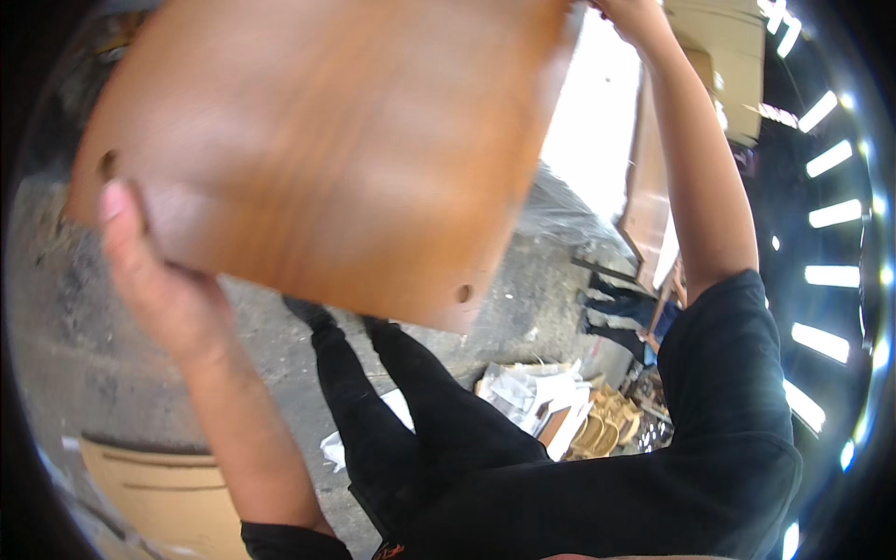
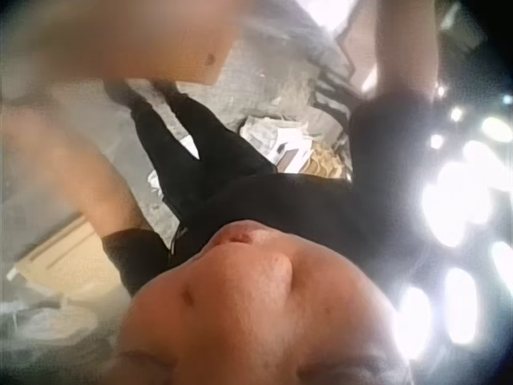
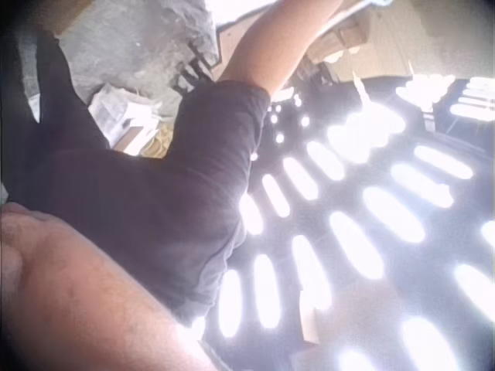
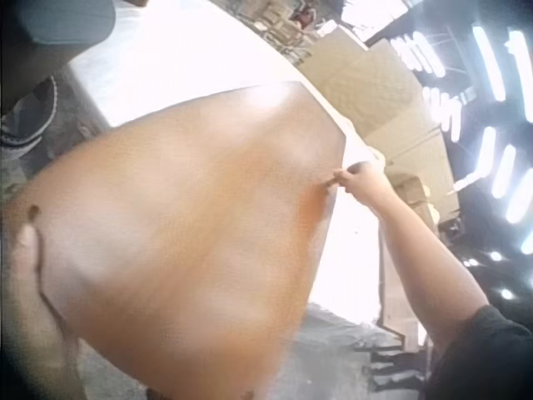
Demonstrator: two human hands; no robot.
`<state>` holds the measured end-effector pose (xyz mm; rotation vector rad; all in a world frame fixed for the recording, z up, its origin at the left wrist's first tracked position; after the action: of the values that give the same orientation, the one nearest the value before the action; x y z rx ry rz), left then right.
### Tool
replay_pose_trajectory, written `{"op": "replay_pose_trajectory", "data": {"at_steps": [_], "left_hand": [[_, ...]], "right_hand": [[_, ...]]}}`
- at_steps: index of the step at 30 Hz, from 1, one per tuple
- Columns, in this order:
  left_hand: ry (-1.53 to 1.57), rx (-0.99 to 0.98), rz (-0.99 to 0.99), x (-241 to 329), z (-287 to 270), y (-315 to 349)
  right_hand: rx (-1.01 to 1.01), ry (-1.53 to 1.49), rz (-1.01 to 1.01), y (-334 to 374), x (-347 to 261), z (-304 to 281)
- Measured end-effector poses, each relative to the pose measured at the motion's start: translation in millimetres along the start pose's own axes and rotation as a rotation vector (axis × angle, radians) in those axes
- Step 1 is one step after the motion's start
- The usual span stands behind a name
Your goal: The person repeatedly picks up wooden panels, inserts small wooden plugs into pre-drilled holes, and places the panels on a plastic-covered table. The person handles multiple panels one at a time, flipping them to access holes on different sides.
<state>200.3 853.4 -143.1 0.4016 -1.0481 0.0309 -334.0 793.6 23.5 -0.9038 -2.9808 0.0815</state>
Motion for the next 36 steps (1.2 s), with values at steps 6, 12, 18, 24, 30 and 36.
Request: {"op": "replay_pose_trajectory", "data": {"at_steps": [6, 12, 18, 24, 30, 36], "left_hand": [[-0.066, -0.158, -0.094, 10, 7, 14], [-0.044, -0.267, -0.112, 22, 18, 35], [0.071, -0.270, -0.099, 11, 21, 37], [0.115, -0.200, -0.034, 4, 25, 39], [0.040, -0.184, -0.016, 1, 19, 40], [-0.019, -0.156, -0.010, 1, 16, 43]], "right_hand": [[-0.058, 0.116, -0.067, -16, 10, 7], [0.143, 0.197, -0.048, -39, 12, -15], [-0.176, -0.617, -0.592, 63, -175, -50], [-0.320, -0.559, -1.109, 212, -348, -21], [-0.342, -0.331, -1.248, 247, -382, -34], [-0.215, 0.027, -1.339, 264, -403, -27]]}}
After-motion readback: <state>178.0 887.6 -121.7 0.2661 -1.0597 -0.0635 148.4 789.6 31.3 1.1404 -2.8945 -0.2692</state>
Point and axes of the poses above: each hand's wrist, its own y-axis away from the middle knuckle, its own z-axis out of the palm, x = y × z, the point moved 6 cm from there along -y, towards the middle knuckle, and after that the axes turned 2 degrees about z, right-handed, at the moved point
